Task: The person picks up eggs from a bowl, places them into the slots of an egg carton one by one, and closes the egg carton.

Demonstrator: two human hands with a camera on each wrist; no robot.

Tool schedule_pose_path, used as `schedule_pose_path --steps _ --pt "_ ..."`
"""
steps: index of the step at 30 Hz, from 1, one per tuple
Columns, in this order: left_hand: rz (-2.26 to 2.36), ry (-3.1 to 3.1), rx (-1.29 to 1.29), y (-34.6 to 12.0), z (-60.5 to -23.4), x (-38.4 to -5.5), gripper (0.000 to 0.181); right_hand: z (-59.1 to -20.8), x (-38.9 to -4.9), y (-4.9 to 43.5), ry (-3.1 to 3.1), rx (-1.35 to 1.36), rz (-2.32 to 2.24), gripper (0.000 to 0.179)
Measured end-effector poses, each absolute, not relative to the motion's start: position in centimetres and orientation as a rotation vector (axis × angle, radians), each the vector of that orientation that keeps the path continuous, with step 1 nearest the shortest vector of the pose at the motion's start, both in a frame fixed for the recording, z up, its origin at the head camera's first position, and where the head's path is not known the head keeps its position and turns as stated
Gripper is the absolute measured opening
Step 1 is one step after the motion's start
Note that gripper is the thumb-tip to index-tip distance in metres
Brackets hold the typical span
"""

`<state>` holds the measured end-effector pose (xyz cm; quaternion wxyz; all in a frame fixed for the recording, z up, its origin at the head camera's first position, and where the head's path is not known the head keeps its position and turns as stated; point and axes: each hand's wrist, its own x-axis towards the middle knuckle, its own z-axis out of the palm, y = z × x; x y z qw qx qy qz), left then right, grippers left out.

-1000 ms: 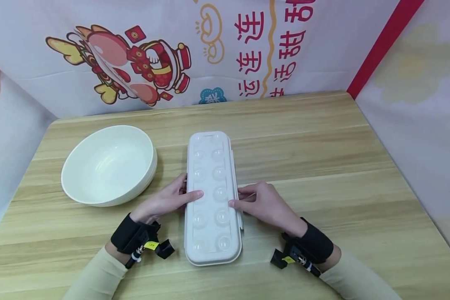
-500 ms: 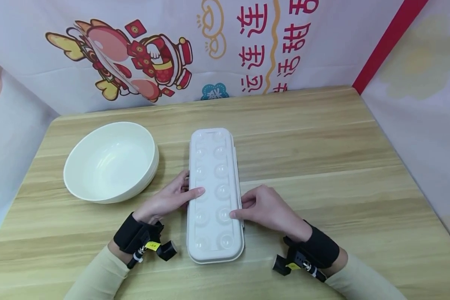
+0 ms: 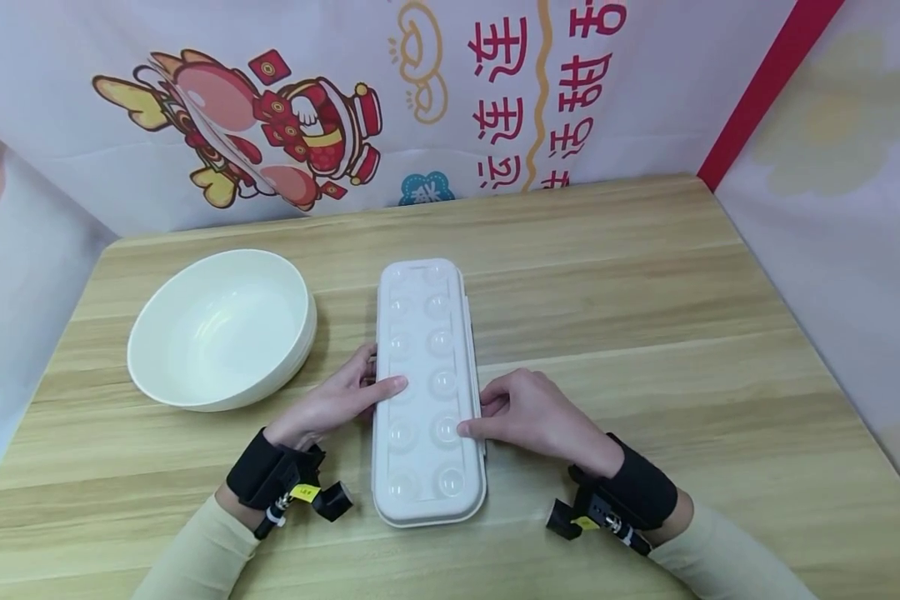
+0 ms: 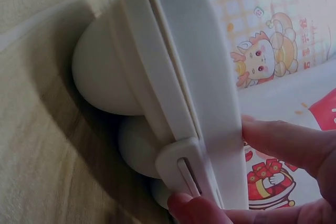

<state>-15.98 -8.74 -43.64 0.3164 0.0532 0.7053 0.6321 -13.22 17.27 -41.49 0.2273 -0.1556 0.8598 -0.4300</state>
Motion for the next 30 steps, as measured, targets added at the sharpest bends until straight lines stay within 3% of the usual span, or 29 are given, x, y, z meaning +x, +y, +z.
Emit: schedule_pose_path --steps 19,30 --pt "1.604 1.921 0.134 -8.8 -44.0 -16.5 0.066 -42.6 -15.0 17.9 2.388 -0.456 -1.09 0.053" --pt "1.099 2.743 0.362 -9.1 -42.0 -16.7 0.066 -42.9 -16.3 17.8 2.791 -0.464 -0.944 0.073"
